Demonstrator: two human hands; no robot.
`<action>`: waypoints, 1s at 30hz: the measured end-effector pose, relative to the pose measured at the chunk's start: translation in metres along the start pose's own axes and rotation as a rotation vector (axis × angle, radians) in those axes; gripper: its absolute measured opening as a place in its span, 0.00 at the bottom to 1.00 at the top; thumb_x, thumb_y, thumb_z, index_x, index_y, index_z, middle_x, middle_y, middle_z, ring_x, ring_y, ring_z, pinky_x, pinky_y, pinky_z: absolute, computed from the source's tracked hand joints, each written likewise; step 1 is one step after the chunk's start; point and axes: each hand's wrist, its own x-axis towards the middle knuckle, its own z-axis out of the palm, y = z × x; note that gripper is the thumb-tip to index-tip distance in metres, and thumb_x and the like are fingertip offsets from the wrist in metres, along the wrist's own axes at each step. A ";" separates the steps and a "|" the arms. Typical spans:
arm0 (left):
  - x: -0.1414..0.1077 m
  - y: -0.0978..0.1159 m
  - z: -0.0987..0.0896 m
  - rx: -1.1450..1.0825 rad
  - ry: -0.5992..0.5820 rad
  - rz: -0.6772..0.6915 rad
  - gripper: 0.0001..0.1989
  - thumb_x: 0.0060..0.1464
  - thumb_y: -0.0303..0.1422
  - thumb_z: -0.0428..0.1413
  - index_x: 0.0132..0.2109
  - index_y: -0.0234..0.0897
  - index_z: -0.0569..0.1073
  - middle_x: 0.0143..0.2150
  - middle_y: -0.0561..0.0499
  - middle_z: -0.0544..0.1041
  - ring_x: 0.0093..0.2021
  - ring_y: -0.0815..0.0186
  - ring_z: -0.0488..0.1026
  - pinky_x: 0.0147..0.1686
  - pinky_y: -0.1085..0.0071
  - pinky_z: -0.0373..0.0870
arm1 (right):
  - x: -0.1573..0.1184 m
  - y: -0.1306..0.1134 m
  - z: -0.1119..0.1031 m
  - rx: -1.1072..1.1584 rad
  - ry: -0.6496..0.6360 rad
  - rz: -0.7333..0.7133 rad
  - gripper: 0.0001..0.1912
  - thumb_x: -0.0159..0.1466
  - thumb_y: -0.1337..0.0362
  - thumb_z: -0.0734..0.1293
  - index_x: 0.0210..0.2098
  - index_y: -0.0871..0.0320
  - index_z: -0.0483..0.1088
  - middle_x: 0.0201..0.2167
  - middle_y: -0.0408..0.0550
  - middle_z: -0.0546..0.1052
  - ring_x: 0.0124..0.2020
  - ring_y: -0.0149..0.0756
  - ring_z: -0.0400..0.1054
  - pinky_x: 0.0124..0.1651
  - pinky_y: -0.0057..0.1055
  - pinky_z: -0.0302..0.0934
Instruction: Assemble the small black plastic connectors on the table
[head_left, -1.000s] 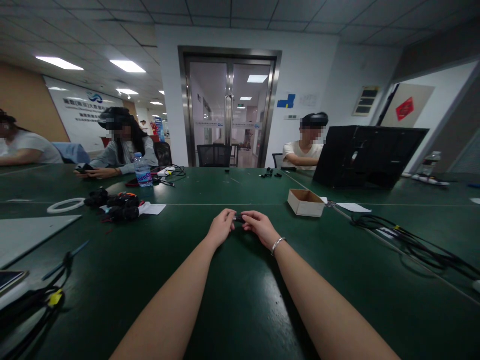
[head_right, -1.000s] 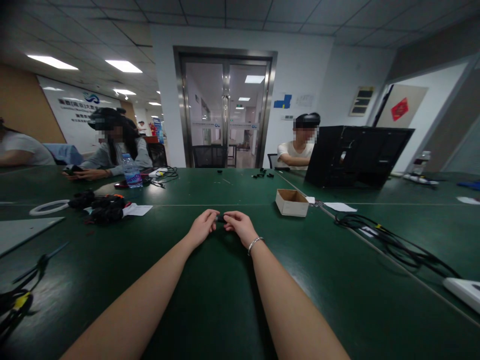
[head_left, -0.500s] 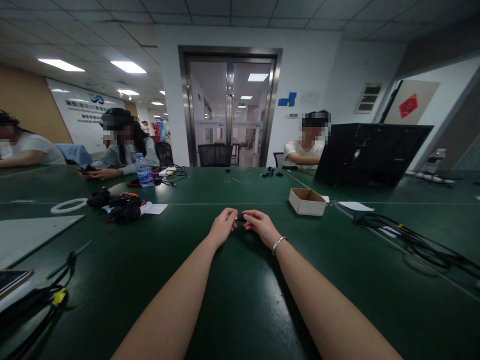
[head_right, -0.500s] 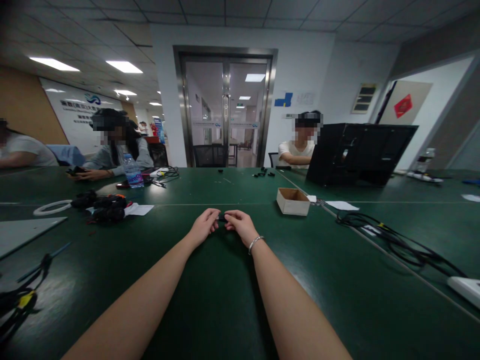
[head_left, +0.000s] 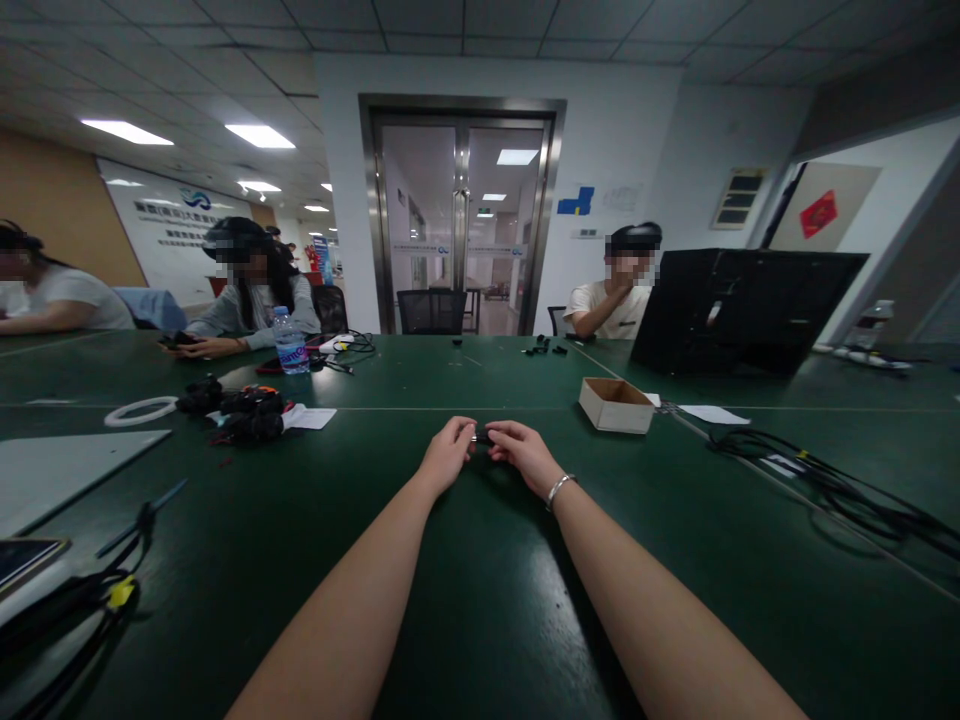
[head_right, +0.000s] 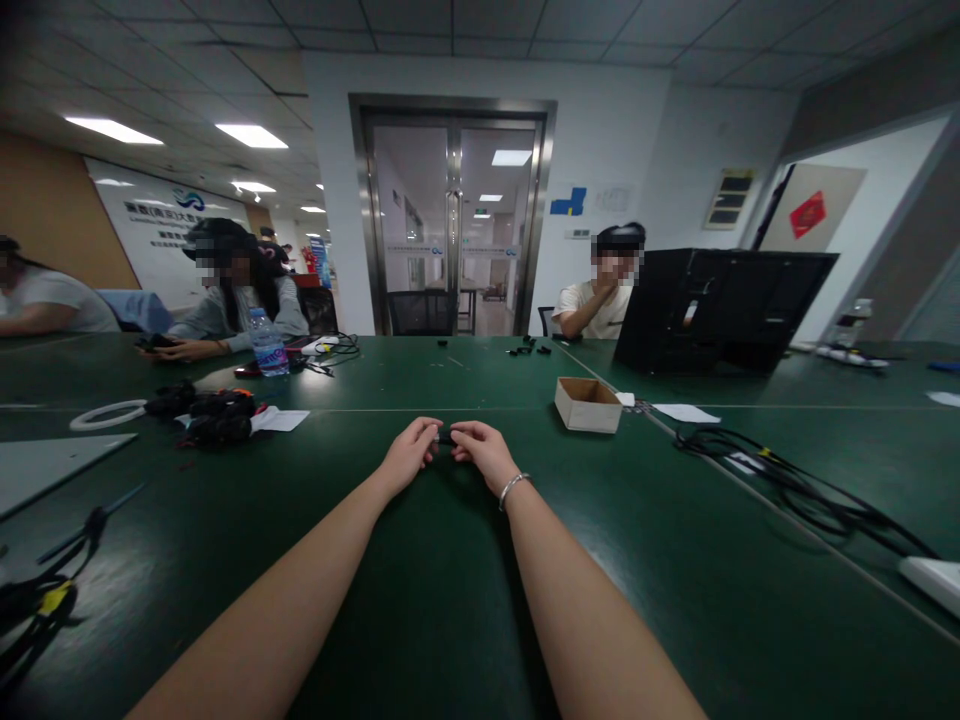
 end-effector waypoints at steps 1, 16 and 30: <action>0.000 0.000 0.000 0.012 -0.004 0.005 0.15 0.57 0.39 0.46 0.48 0.40 0.69 0.31 0.52 0.70 0.26 0.70 0.66 0.26 0.76 0.62 | 0.000 0.000 0.000 -0.001 -0.002 0.000 0.08 0.57 0.72 0.70 0.38 0.64 0.73 0.26 0.46 0.74 0.24 0.27 0.69 0.27 0.19 0.66; 0.002 -0.002 0.000 0.034 0.006 -0.012 0.15 0.58 0.40 0.46 0.47 0.38 0.69 0.29 0.51 0.71 0.28 0.69 0.67 0.29 0.74 0.63 | 0.003 0.003 -0.002 -0.011 -0.002 0.004 0.08 0.56 0.72 0.70 0.37 0.64 0.73 0.26 0.47 0.75 0.25 0.28 0.69 0.27 0.20 0.66; 0.000 0.002 0.000 0.001 -0.012 -0.032 0.14 0.57 0.37 0.47 0.47 0.39 0.70 0.30 0.51 0.71 0.29 0.70 0.67 0.29 0.75 0.62 | 0.002 0.003 -0.002 -0.019 -0.016 -0.015 0.09 0.56 0.72 0.70 0.38 0.64 0.73 0.26 0.46 0.74 0.25 0.27 0.69 0.27 0.20 0.65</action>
